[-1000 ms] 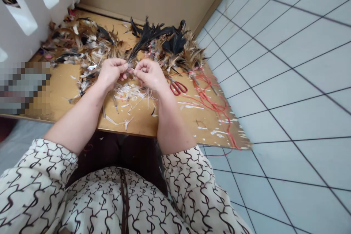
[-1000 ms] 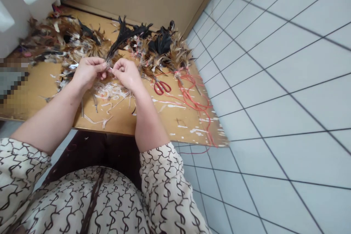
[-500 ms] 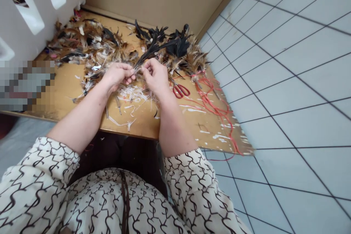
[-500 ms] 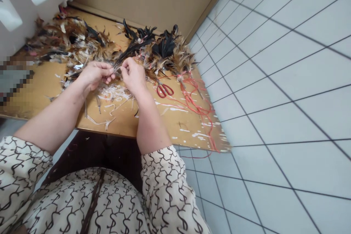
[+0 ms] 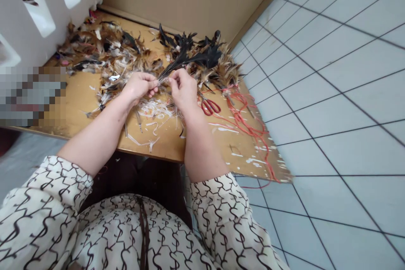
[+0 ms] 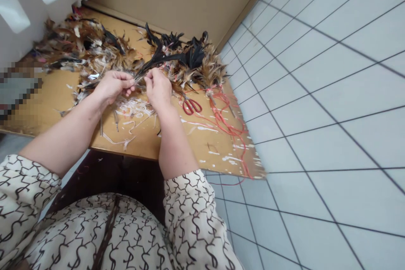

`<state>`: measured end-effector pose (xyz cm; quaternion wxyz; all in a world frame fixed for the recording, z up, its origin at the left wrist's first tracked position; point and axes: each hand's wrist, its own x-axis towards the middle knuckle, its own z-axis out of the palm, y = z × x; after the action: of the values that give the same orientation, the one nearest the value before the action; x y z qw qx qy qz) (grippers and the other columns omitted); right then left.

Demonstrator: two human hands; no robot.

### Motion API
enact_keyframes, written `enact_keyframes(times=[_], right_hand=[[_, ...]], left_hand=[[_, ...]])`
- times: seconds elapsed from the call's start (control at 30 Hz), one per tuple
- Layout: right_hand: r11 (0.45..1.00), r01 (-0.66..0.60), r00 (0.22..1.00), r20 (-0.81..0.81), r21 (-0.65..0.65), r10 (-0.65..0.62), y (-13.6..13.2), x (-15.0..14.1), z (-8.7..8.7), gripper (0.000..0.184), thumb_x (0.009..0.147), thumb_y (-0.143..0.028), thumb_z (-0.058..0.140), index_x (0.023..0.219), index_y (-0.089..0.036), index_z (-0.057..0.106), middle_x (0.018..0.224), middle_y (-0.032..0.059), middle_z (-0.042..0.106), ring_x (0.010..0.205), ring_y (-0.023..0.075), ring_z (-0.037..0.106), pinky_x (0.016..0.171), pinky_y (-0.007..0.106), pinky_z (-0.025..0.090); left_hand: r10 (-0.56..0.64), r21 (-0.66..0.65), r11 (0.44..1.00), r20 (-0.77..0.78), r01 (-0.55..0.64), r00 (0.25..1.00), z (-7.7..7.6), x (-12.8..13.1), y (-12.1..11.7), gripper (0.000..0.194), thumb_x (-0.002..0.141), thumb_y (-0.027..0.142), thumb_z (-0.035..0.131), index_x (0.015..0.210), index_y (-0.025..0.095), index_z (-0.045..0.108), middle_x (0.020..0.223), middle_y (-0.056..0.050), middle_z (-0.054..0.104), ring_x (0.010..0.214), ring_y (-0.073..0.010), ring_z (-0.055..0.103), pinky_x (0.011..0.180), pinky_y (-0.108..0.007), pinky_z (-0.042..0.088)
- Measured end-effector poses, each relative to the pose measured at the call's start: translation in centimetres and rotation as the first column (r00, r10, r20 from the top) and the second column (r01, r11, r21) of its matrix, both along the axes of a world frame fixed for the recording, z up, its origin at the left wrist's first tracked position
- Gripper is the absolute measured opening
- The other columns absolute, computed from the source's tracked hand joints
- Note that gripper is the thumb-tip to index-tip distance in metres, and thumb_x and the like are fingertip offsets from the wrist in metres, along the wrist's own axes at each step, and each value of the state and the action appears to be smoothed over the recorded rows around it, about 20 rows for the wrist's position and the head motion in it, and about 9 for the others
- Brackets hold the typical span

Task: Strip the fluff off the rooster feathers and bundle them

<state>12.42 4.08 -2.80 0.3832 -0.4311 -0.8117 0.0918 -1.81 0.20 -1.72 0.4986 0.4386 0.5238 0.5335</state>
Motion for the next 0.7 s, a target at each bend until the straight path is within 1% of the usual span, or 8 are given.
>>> enact_keyframes(times=[0.13, 0.23, 0.37, 0.47, 0.57, 0.7], right_hand=[[0.998, -0.015, 0.993, 0.121, 0.063, 0.007, 0.3, 0.1, -0.2, 0.013, 0.084, -0.026, 0.049, 0.075, -0.018, 0.056, 0.077, 0.0047, 0.060, 0.076, 0.0179, 0.053, 0.073, 0.032, 0.040], [0.995, -0.030, 0.985, 0.174, 0.093, 0.013, 0.1, 0.1, 0.0, 0.016, 0.083, -0.024, 0.048, 0.072, -0.018, 0.058, 0.076, 0.0054, 0.059, 0.077, 0.0187, 0.052, 0.072, 0.032, 0.039], [0.989, -0.100, 0.978, 0.193, 0.112, 0.077, -0.6, 0.1, 0.7, 0.019, 0.086, -0.025, 0.045, 0.075, -0.018, 0.060, 0.078, 0.0049, 0.058, 0.078, 0.0175, 0.052, 0.072, 0.031, 0.039], [0.983, -0.125, 0.975, 0.200, 0.133, 0.097, -1.0, 0.2, 1.0, 0.020, 0.086, -0.025, 0.044, 0.078, -0.018, 0.061, 0.079, 0.0047, 0.057, 0.078, 0.0169, 0.051, 0.072, 0.030, 0.039], [0.980, -0.119, 0.974, 0.210, 0.160, 0.084, -1.0, 0.4, 1.1, 0.019, 0.086, -0.025, 0.045, 0.079, -0.018, 0.061, 0.079, 0.0047, 0.056, 0.079, 0.0170, 0.051, 0.072, 0.030, 0.039], [0.984, -0.090, 0.974, 0.222, 0.151, 0.055, -0.7, 0.5, 1.0, 0.018, 0.084, -0.024, 0.047, 0.076, -0.019, 0.062, 0.076, 0.0043, 0.055, 0.076, 0.0167, 0.050, 0.069, 0.029, 0.038]], left_hand=[[0.072, 0.104, 0.993, -0.117, -0.060, 0.991, -0.4, 0.0, 0.2, 0.020, 0.067, 0.008, 0.056, 0.048, 0.013, 0.051, 0.042, 0.003, 0.050, 0.037, -0.0042, 0.039, 0.043, -0.018, 0.032], [0.106, 0.189, 0.980, -0.251, -0.059, 0.962, -0.9, -0.1, 0.6, 0.019, 0.067, 0.011, 0.054, 0.048, 0.014, 0.051, 0.042, 0.004, 0.049, 0.040, -0.0057, 0.039, 0.047, -0.020, 0.033], [0.135, 0.274, 0.962, -0.429, -0.013, 0.893, -1.3, -0.2, 0.7, 0.016, 0.066, 0.014, 0.055, 0.050, 0.014, 0.054, 0.046, 0.003, 0.050, 0.049, -0.0081, 0.043, 0.054, -0.022, 0.035], [0.146, 0.308, 0.951, -0.538, 0.033, 0.831, -1.2, -0.3, 0.5, 0.012, 0.067, 0.016, 0.054, 0.056, 0.014, 0.060, 0.053, 0.001, 0.056, 0.057, -0.0110, 0.048, 0.061, -0.024, 0.038], [0.123, 0.313, 0.944, -0.630, 0.106, 0.767, -1.1, -0.3, 0.3, 0.013, 0.067, 0.017, 0.054, 0.063, 0.014, 0.065, 0.060, -0.001, 0.061, 0.064, -0.0140, 0.053, 0.066, -0.026, 0.039], [0.068, 0.273, 0.939, -0.745, 0.209, 0.664, -1.2, -0.5, 0.2, 0.015, 0.068, 0.017, 0.054, 0.065, 0.015, 0.068, 0.062, -0.002, 0.064, 0.064, -0.0148, 0.054, 0.067, -0.026, 0.039]])
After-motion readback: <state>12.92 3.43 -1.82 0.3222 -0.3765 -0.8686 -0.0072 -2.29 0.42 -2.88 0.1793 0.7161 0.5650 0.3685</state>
